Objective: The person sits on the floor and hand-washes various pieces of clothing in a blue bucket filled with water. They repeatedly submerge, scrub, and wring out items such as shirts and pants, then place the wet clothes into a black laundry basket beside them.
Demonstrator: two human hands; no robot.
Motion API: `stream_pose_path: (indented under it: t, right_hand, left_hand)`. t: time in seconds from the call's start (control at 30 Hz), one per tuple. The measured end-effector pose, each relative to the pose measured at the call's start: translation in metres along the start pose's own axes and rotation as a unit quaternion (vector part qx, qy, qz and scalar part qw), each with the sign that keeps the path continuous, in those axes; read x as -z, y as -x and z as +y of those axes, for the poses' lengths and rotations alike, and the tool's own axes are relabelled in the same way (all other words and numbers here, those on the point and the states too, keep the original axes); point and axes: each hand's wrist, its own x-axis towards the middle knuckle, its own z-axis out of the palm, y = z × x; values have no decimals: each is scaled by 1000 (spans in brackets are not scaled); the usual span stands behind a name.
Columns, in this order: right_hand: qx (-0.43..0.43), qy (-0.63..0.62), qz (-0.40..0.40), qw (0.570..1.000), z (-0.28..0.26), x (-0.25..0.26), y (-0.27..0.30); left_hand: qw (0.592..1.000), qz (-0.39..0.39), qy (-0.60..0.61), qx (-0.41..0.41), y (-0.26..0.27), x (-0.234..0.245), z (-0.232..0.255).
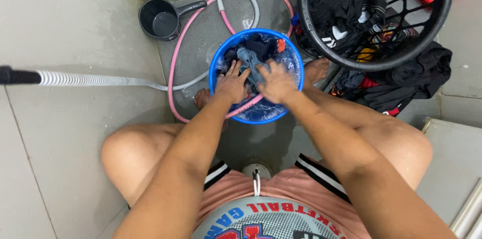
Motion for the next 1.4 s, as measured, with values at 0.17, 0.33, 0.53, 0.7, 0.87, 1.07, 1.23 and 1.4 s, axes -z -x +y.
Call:
stream_pose_path:
  t: [0.17, 0.33, 0.53, 0.7, 0.87, 1.07, 1.23, 1.4]
  right_hand:
    - [-92, -34, 20, 995, 40, -62, -48]
    - [24, 70, -6, 997, 65, -140, -92]
    - [-28, -138, 88, 986, 54, -26, -51]
    - [151, -379, 174, 896, 7, 123, 37]
    - [118, -519, 173, 829, -9, 172, 90]
    - [24, -556, 264, 788, 32, 99, 38]
    - [23, -211, 266, 940, 36, -15, -13]
    - [-35, -136, 65, 988, 56, -83, -45]
  left_hand:
    - [996, -9, 48, 75, -35, -42, -1]
    - [993, -61, 67, 81, -42, -49, -15]
    - [973, 38, 205, 94, -15, -7, -10]
    - [912, 285, 296, -5, 2, -1, -1]
    - [850, 284, 438, -72, 1, -4, 7]
    - [916, 309, 248, 56, 6, 21, -23]
    - [952, 283, 74, -88, 9, 9, 4]
    - [986, 91, -125, -63, 0, -7, 23]
